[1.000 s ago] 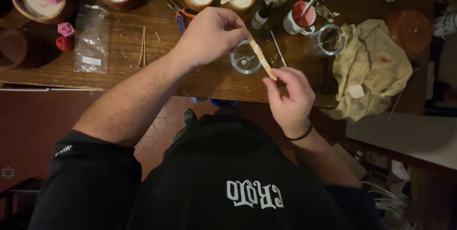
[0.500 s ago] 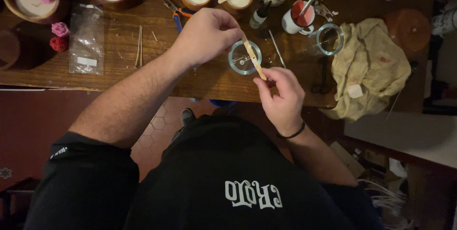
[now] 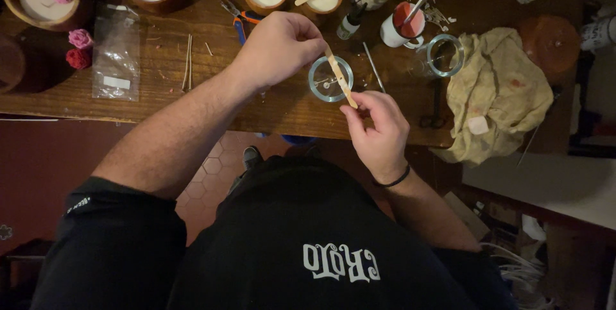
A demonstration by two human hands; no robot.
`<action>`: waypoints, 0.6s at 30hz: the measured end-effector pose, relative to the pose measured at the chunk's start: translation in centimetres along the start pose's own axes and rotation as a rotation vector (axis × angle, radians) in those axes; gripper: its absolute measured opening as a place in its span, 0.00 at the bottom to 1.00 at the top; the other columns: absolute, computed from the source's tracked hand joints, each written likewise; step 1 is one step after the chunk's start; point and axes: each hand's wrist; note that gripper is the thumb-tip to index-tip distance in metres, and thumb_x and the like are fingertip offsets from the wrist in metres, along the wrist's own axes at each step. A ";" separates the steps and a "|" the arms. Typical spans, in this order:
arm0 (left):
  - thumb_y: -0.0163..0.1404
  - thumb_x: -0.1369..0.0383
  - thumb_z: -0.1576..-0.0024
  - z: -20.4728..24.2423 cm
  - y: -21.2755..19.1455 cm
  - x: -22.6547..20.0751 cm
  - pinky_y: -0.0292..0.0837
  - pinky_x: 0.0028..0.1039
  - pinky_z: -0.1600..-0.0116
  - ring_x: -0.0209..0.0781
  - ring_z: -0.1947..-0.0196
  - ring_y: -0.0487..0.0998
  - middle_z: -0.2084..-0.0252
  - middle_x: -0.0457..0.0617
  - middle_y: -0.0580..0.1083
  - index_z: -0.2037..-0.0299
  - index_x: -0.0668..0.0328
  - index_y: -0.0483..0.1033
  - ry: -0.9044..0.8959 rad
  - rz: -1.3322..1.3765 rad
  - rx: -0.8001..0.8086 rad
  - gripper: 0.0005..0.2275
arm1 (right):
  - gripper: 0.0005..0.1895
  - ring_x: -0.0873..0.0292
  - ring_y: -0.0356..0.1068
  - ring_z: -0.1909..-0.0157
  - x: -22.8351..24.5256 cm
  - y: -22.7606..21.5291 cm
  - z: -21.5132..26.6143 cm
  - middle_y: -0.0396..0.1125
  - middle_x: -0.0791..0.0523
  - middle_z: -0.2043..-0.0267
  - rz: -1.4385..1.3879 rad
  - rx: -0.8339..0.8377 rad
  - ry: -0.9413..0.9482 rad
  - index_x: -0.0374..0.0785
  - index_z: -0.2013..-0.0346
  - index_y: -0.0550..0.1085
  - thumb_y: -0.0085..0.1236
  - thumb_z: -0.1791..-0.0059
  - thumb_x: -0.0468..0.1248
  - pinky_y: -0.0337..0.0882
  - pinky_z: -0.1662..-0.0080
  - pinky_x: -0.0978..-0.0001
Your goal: Preparing and centering wicks in glass containers for candle making
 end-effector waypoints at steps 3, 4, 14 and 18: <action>0.53 0.63 0.48 0.3 -0.2 -0.6 0.64 0.24 0.69 0.27 0.78 0.68 0.79 0.36 0.74 0.73 0.48 0.80 -0.046 0.003 0.004 0.05 | 0.13 0.54 0.71 0.60 0.0 0.0 0.0 0.73 0.50 0.58 0.006 0.004 0.003 0.32 0.56 0.76 0.70 0.52 0.24 0.75 0.54 0.64; 0.53 0.63 0.48 0.5 -0.3 -0.9 0.64 0.24 0.69 0.27 0.78 0.68 0.79 0.36 0.74 0.73 0.48 0.80 -0.046 0.003 0.004 0.05 | 0.13 0.54 0.71 0.60 0.0 0.1 0.0 0.73 0.50 0.58 0.006 0.004 0.003 0.32 0.56 0.76 0.70 0.52 0.24 0.75 0.54 0.64; 0.55 0.62 0.49 -1.3 0.8 0.9 0.67 0.27 0.66 0.29 0.76 0.72 0.77 0.38 0.76 0.74 0.49 0.82 0.058 -0.031 -0.022 0.06 | 0.13 0.56 0.69 0.62 0.2 0.1 0.1 0.72 0.52 0.61 -0.001 0.030 0.025 0.32 0.56 0.76 0.71 0.53 0.26 0.73 0.55 0.65; 0.54 0.62 0.50 -2.6 1.7 1.8 0.69 0.31 0.63 0.35 0.73 0.75 0.74 0.42 0.78 0.75 0.52 0.82 0.143 -0.103 -0.057 0.07 | 0.13 0.56 0.69 0.64 0.5 0.3 0.2 0.72 0.54 0.64 -0.007 0.049 0.043 0.33 0.59 0.76 0.73 0.54 0.27 0.73 0.55 0.65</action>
Point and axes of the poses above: each hand's wrist, its own z-axis away from the middle knuckle, its own y-axis out of the palm, x = y × z
